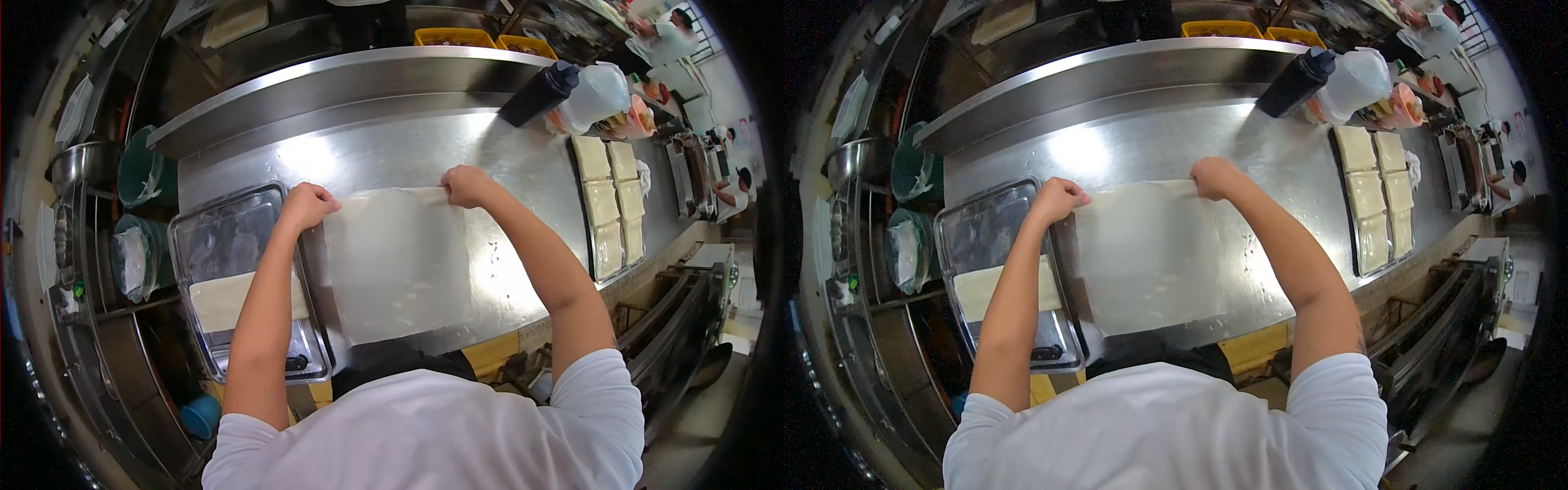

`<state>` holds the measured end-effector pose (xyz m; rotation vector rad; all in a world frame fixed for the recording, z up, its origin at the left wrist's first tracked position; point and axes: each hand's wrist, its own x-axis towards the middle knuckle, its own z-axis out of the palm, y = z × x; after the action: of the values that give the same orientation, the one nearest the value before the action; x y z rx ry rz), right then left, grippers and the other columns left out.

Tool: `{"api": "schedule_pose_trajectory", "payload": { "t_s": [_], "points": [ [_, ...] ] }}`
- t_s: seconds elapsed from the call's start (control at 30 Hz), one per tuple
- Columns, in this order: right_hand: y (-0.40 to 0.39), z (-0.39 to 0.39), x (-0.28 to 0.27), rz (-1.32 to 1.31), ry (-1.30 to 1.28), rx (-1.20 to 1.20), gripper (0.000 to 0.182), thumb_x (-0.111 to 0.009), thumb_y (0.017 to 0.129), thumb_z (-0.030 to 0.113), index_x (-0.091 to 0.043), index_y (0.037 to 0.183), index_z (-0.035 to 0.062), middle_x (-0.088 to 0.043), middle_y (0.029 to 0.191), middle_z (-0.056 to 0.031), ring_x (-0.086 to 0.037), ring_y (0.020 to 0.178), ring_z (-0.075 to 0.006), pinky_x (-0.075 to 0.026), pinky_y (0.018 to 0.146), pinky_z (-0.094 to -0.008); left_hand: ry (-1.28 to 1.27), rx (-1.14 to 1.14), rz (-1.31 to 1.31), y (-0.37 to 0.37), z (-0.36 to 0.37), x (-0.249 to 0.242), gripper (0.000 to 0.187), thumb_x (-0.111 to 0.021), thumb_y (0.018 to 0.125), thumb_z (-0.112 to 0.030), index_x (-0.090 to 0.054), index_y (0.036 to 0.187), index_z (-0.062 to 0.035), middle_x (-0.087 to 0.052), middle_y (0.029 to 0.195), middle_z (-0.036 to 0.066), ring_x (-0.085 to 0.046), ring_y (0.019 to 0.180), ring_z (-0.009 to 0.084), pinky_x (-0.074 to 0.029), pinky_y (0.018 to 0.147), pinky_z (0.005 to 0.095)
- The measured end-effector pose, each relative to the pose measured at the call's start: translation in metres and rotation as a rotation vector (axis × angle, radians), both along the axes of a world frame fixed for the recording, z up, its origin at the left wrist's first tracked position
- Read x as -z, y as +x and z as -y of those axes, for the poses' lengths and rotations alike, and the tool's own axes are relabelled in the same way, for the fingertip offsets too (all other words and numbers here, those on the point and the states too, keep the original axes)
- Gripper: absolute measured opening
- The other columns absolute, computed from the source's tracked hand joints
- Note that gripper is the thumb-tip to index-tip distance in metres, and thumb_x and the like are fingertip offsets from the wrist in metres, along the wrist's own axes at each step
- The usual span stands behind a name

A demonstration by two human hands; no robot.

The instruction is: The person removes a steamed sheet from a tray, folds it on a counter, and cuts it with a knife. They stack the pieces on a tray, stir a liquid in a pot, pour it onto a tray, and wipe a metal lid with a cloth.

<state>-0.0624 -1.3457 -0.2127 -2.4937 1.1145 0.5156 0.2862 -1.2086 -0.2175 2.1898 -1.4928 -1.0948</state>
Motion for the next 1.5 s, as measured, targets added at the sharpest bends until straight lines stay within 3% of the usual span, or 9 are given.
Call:
{"api": "schedule_pose_trajectory", "payload": {
  "t_s": [0.37, 0.6, 0.83, 0.93, 1.03, 1.13, 1.2, 1.33, 1.5],
  "points": [
    [-0.038, -0.056, -0.039, 0.429, -0.098, 0.296, 0.012, -0.069, 0.082, 0.012, -0.075, 0.086, 0.0026, -0.071, 0.086, -0.0225, -0.068, 0.082, -0.0417, -0.055, 0.077, -0.0485, -0.246, -0.089, -0.034, -0.012, -0.062, -0.031, 0.020, -0.083, 0.083, -0.023, -0.079, 0.091, -0.0044, -0.074, 0.079, 0.010, -0.067, 0.069, 0.0182, -0.052, 0.067, 0.0334],
    [-0.079, -0.155, -0.037, 0.448, -0.141, 0.462, 0.017, -0.068, 0.088, 0.016, -0.077, 0.094, 0.0034, -0.072, 0.089, -0.0212, -0.069, 0.084, -0.0420, -0.055, 0.080, -0.0494, -0.418, 0.068, 0.123, -0.040, -0.162, -0.032, 0.010, -0.078, 0.081, -0.016, -0.079, 0.090, -0.0107, -0.072, 0.090, 0.008, -0.069, 0.087, 0.0295, -0.055, 0.076, 0.0396],
    [-0.085, -0.223, -0.004, 0.418, -0.100, 0.540, 0.031, -0.064, 0.089, 0.014, -0.073, 0.116, 0.0029, -0.072, 0.108, -0.0253, -0.070, 0.095, -0.0428, -0.056, 0.089, -0.0495, -0.389, 0.059, 0.140, -0.060, -0.213, -0.015, 0.010, -0.078, 0.082, -0.013, -0.079, 0.091, -0.0091, -0.071, 0.091, 0.007, -0.067, 0.082, 0.0276, -0.054, 0.075, 0.0391],
    [-0.048, -0.225, 0.008, 0.633, -0.180, 0.434, 0.046, -0.064, 0.093, 0.018, -0.061, 0.135, -0.0001, -0.063, 0.133, -0.0262, -0.063, 0.119, -0.0406, -0.051, 0.101, -0.0467, -0.362, 0.021, 0.143, -0.064, -0.204, -0.030, 0.014, -0.078, 0.081, -0.015, -0.079, 0.095, -0.0108, -0.071, 0.094, 0.007, -0.068, 0.093, 0.0293, -0.054, 0.082, 0.0410],
    [-0.019, -0.224, 0.018, 0.598, -0.156, 0.275, 0.060, -0.060, 0.099, 0.027, -0.044, 0.149, -0.0026, -0.042, 0.157, -0.0243, -0.040, 0.145, -0.0403, -0.035, 0.119, -0.0466, -0.388, 0.020, 0.149, -0.068, -0.194, -0.040, 0.016, -0.078, 0.082, -0.015, -0.078, 0.097, -0.0106, -0.071, 0.095, 0.007, -0.067, 0.093, 0.0294, -0.054, 0.082, 0.0409],
    [-0.035, -0.210, 0.045, 0.266, -0.219, 0.308, 0.071, -0.053, 0.104, 0.039, -0.031, 0.155, -0.0057, -0.026, 0.165, -0.0244, -0.022, 0.154, -0.0405, -0.020, 0.125, -0.0521, -0.423, 0.012, 0.160, -0.063, -0.193, -0.047, 0.017, -0.078, 0.082, -0.015, -0.078, 0.098, -0.0100, -0.071, 0.095, 0.008, -0.066, 0.086, 0.0282, -0.053, 0.076, 0.0399],
    [-0.061, -0.201, 0.058, 0.232, -0.270, 0.407, 0.075, -0.049, 0.104, 0.044, -0.029, 0.155, -0.0073, -0.024, 0.165, -0.0257, -0.020, 0.155, -0.0399, -0.016, 0.125, -0.0538, -0.453, -0.012, 0.153, -0.055, -0.198, -0.048, 0.017, -0.079, 0.082, -0.014, -0.078, 0.099, -0.0086, -0.071, 0.093, 0.008, -0.063, 0.073, 0.0256, -0.052, 0.068, 0.0378],
    [-0.054, -0.208, 0.049, 0.117, -0.270, 0.391, 0.078, -0.038, 0.107, 0.051, -0.026, 0.157, -0.0076, -0.022, 0.166, -0.0258, -0.020, 0.155, -0.0374, -0.013, 0.127, -0.0492, -0.432, -0.059, 0.133, -0.040, -0.201, -0.046, 0.016, -0.079, 0.082, -0.015, -0.077, 0.097, -0.0082, -0.070, 0.091, 0.008, -0.063, 0.075, 0.0262, -0.052, 0.070, 0.0382],
    [0.033, -0.239, 0.059, 0.298, -0.299, 0.185, 0.079, -0.047, 0.104, 0.048, -0.028, 0.156, -0.0082, -0.024, 0.165, -0.0279, -0.021, 0.155, -0.0396, -0.016, 0.126, -0.0518, -0.438, -0.092, 0.085, -0.039, -0.183, -0.050, 0.013, -0.076, 0.084, -0.016, -0.077, 0.094, -0.0079, -0.071, 0.092, 0.010, -0.065, 0.084, 0.0291, -0.053, 0.079, 0.0406]
  ]
}}
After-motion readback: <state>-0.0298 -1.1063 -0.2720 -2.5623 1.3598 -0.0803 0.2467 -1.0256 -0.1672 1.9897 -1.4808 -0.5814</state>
